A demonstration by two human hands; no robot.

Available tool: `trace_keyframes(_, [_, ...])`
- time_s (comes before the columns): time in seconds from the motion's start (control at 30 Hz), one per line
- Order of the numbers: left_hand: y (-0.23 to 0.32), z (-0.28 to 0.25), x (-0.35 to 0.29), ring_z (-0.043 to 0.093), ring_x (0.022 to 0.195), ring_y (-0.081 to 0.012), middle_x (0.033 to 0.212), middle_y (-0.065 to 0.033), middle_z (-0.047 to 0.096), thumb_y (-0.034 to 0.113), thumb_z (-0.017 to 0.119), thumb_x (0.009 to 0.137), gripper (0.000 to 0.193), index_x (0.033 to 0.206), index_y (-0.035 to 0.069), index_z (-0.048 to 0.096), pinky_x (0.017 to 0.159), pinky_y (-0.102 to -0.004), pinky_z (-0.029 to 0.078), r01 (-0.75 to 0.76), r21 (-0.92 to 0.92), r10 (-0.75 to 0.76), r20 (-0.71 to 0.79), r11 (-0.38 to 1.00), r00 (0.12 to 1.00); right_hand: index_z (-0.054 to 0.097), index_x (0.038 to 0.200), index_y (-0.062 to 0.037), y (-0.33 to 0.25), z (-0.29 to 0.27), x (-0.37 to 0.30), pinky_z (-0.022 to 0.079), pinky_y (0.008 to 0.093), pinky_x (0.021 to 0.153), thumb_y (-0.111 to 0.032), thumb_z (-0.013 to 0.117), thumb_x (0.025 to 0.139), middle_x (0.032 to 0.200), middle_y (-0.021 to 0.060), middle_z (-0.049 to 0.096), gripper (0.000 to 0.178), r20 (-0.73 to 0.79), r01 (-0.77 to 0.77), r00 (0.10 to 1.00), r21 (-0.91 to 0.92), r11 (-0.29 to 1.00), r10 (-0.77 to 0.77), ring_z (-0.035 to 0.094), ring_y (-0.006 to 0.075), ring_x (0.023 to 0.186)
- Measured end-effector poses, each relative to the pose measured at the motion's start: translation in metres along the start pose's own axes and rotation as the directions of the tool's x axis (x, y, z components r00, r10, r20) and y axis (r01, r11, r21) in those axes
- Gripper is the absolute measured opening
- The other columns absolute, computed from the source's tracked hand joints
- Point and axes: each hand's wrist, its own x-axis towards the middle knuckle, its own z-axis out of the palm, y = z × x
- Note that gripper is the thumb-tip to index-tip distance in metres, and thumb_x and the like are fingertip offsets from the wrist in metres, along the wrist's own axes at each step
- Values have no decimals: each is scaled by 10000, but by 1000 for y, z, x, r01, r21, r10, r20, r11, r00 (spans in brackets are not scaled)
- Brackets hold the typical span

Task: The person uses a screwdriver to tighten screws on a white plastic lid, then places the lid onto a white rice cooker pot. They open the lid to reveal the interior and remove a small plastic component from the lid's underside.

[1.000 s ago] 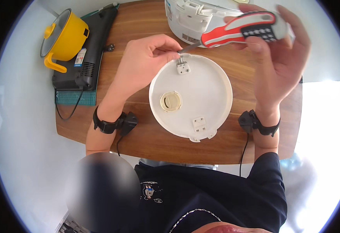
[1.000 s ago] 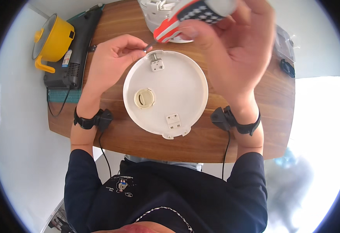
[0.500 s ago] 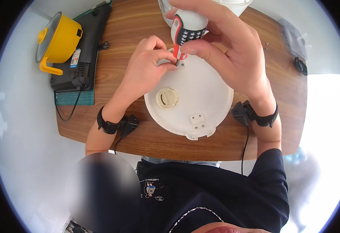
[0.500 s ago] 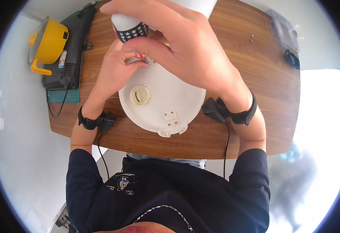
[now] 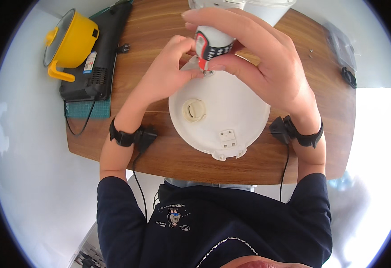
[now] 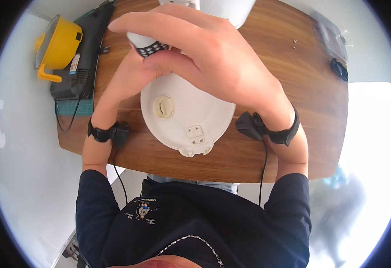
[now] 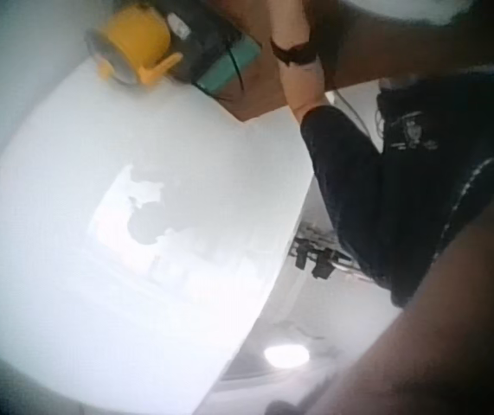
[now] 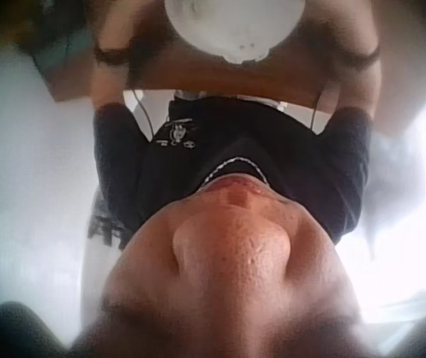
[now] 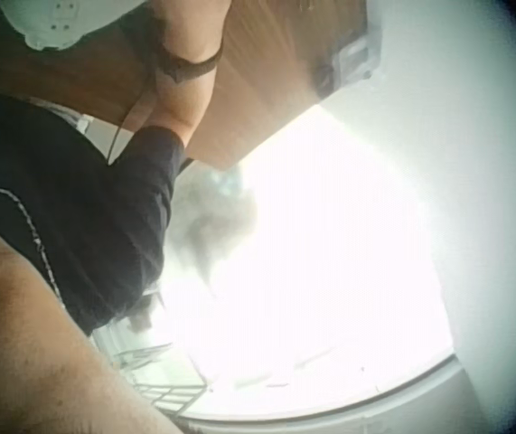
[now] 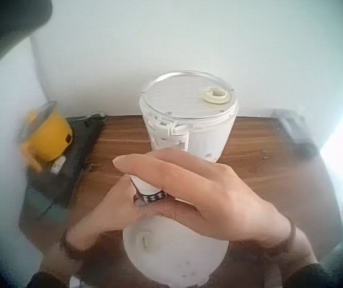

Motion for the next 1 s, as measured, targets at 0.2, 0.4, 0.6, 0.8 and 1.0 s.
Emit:
trace_keyframes(0.2, [-20,-20,3,593,1225,-199,1345,-86,618,67,739,890,565,1417,58,537,1054,-369,482,63,-132,-28,250,989,968,672,1321,-55,-16,4,6,612,329,827,27,758,820,1272,98,712,515,48,-75,996,4,997,74,721,251,1022])
trace_keyframes(0.4, [-18,-8,6,591,1203,-196,1289,-85,637,94,689,933,491,1398,42,543,1026,-374,502,11,-117,23,281,993,959,672,1329,-85,-36,5,21,612,333,823,28,745,852,1234,87,714,495,191,-123,972,-78,989,136,714,237,988])
trace_keyframes(0.6, [-17,-4,-1,600,1219,-193,1326,-96,634,51,636,957,485,1428,52,524,1037,-354,489,77,-194,-15,304,978,953,649,1330,-88,-40,9,35,603,336,818,-8,722,895,1193,79,708,449,260,-140,951,-117,983,166,715,246,972])
trace_keyframes(0.8, [-20,3,1,630,1141,-166,1241,-86,664,60,643,922,455,1370,27,571,981,-323,507,112,-321,-22,273,940,962,582,1088,-34,-51,-14,62,548,400,648,-188,770,888,941,112,599,315,442,14,872,-458,889,213,658,320,763])
trace_keyframes(1.0, [-27,8,1,660,1071,-156,1194,-88,685,41,629,873,472,1342,14,596,927,-319,527,65,-391,18,205,918,979,575,1096,-47,-59,-17,90,542,400,658,-173,713,923,932,120,576,255,685,81,684,-413,907,250,646,300,768])
